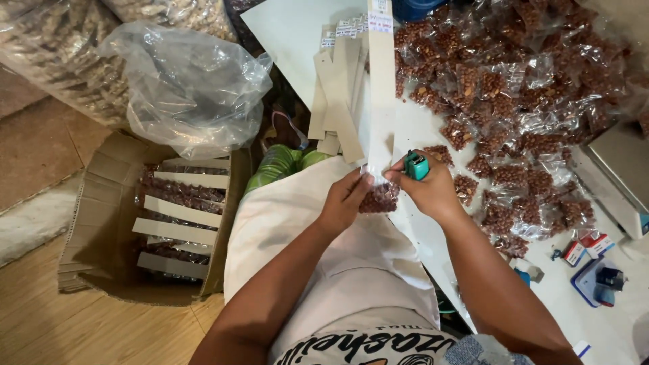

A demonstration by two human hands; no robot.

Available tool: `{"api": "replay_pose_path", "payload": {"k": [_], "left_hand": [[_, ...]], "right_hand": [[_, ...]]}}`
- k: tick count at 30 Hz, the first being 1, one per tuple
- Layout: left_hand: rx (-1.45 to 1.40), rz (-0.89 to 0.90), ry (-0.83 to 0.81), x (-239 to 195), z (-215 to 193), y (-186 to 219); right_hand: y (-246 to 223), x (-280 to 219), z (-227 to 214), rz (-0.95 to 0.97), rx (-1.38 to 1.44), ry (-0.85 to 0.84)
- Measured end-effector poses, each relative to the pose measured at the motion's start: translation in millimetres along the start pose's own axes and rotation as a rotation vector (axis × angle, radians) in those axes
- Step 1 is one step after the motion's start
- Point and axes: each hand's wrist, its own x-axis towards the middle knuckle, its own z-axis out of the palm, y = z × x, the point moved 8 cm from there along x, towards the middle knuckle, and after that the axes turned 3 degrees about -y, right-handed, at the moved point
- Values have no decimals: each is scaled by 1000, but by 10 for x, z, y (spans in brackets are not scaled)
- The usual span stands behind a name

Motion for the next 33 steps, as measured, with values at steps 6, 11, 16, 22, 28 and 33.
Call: {"api": "replay_pose_path", "payload": {"k": [6, 11, 16, 22, 28, 33], "left_hand": [[320, 105, 44, -104, 81, 366], [661, 227, 90, -141, 136, 483], [814, 331, 123, -159, 189, 477], [804, 213, 89, -192, 243, 557], [375, -254, 166, -143, -207, -417], [200, -347, 214, -98, -347, -372]], "right_hand": [[-108, 96, 0, 3, -84, 9], [-8, 224, -22, 252, 591, 567], [-29, 256, 419, 431, 875, 616], [157, 302, 413, 303, 1105, 456], [1429, -164, -445, 510, -228, 358], [2118, -602, -680, 664, -845, 145]]}}
